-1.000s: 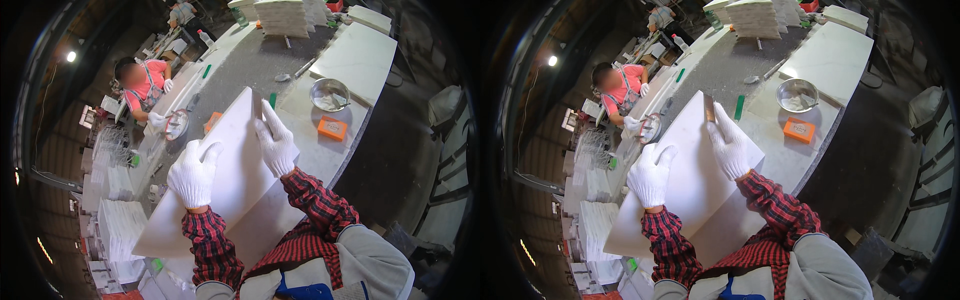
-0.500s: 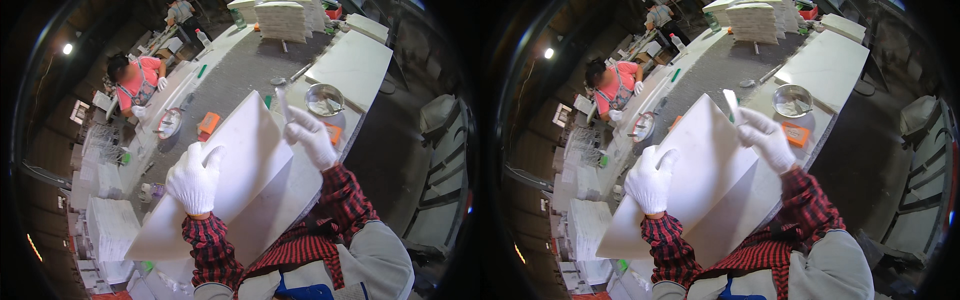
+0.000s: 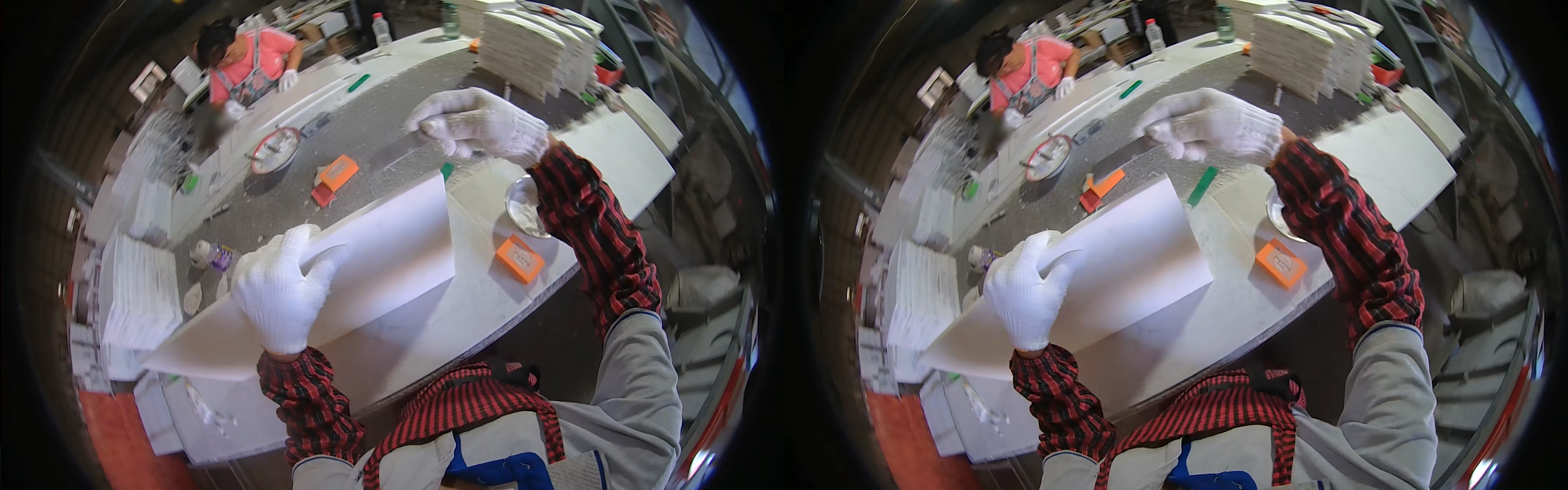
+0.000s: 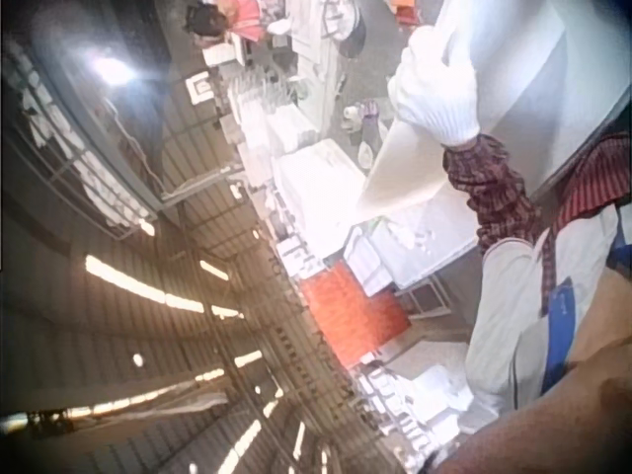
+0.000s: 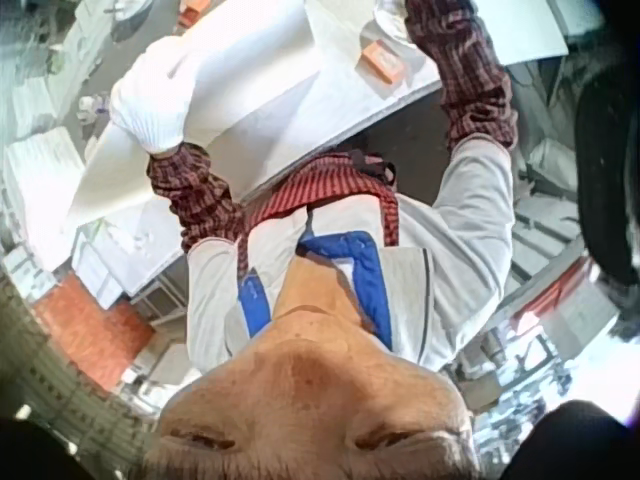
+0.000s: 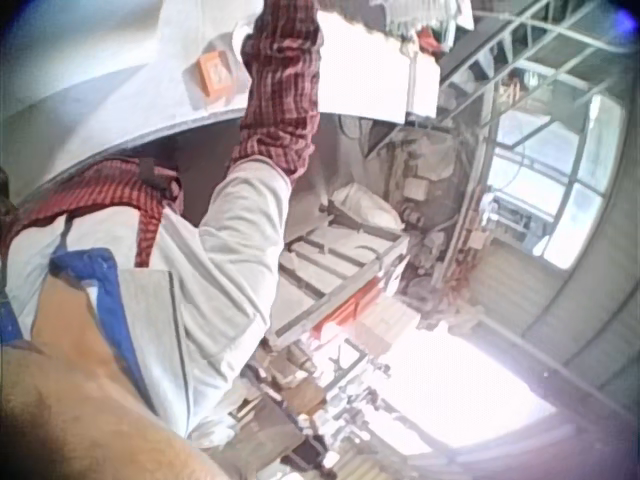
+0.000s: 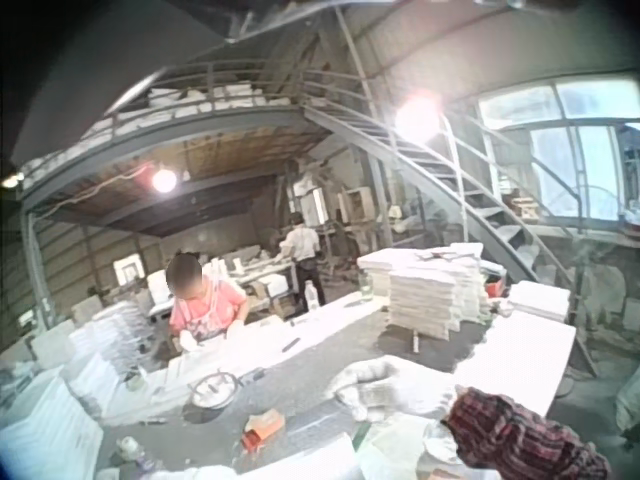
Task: The person smooths a large white plastic sheet on a workbench, then uses a metal scraper to remove burrs from its edges. They flip the sheet and use an orange sanding block to smooth the edges further, repeating the process on multiple sides.
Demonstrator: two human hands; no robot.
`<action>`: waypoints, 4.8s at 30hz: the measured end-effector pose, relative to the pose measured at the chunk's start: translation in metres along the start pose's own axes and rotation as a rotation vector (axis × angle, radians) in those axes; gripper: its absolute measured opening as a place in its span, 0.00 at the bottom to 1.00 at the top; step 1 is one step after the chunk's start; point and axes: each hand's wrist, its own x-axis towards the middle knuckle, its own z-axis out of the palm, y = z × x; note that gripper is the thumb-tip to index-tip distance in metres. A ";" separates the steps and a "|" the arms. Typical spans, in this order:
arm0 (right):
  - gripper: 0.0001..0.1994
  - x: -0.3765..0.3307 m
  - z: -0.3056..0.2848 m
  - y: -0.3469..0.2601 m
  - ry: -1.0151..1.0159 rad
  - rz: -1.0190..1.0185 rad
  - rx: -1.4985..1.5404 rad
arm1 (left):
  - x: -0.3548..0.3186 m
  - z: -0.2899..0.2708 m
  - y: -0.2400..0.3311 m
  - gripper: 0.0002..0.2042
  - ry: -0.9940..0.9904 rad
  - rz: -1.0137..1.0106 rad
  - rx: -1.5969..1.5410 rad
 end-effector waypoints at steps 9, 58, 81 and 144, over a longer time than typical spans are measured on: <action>0.14 0.055 0.011 0.012 -0.580 -0.104 0.091 | 0.000 -0.008 0.003 0.14 -0.082 -0.100 -0.018; 0.10 0.043 -0.014 0.011 -0.568 -0.171 0.003 | -0.001 -0.008 0.004 0.15 -0.139 -0.198 -0.099; 0.11 0.047 -0.007 0.008 -0.616 -0.182 -0.008 | -0.001 -0.010 0.018 0.16 -0.116 -0.261 -0.104; 0.27 -0.078 0.124 0.055 0.369 0.157 1.247 | -0.001 -0.005 0.013 0.14 -0.152 -0.333 -0.203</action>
